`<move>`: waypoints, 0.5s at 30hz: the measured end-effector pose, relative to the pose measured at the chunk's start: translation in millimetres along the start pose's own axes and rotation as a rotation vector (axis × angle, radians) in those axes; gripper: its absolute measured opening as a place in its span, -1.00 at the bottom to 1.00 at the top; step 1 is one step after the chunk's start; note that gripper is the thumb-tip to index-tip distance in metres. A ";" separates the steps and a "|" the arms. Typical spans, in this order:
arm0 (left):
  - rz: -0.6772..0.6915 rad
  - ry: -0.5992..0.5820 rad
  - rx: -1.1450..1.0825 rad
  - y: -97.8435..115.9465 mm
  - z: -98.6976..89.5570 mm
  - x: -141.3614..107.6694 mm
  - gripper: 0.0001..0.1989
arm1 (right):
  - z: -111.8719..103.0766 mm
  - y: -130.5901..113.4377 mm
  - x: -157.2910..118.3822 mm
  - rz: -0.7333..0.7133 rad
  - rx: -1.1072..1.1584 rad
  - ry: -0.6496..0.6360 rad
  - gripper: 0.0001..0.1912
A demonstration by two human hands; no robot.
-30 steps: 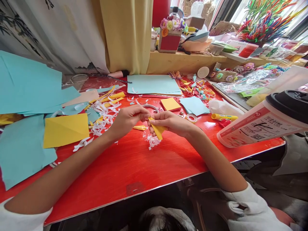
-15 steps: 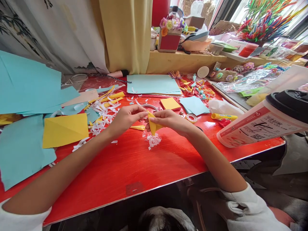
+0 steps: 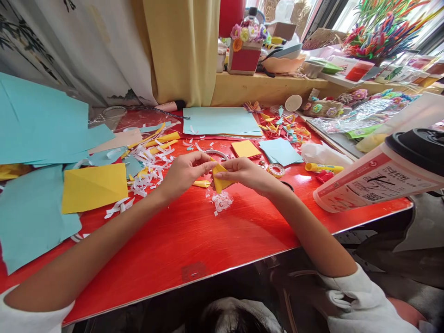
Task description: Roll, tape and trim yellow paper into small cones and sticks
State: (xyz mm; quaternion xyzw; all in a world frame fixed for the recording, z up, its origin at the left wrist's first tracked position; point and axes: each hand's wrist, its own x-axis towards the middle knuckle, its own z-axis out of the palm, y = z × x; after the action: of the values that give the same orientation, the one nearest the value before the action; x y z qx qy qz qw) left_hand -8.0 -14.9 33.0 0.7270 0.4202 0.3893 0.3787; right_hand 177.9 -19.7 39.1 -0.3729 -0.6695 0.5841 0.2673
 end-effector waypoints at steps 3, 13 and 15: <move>-0.003 -0.026 -0.028 -1.1 1.1 0.3 -0.72 | 1.0 1.6 0.9 -0.015 -0.047 0.043 -0.73; -0.035 -0.022 -0.006 -1.3 1.8 -0.8 -0.74 | 3.7 5.4 3.7 -0.034 -0.037 0.010 -0.74; -0.039 -0.017 -0.017 0.0 1.8 -0.6 -0.75 | 4.2 4.8 3.8 -0.023 -0.005 0.004 -0.76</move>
State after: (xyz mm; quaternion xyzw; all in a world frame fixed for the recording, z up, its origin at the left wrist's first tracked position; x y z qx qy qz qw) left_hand -6.7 -15.9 32.2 0.7188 0.4274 0.3792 0.3961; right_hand 173.3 -18.9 33.4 -0.3671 -0.6747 0.5785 0.2745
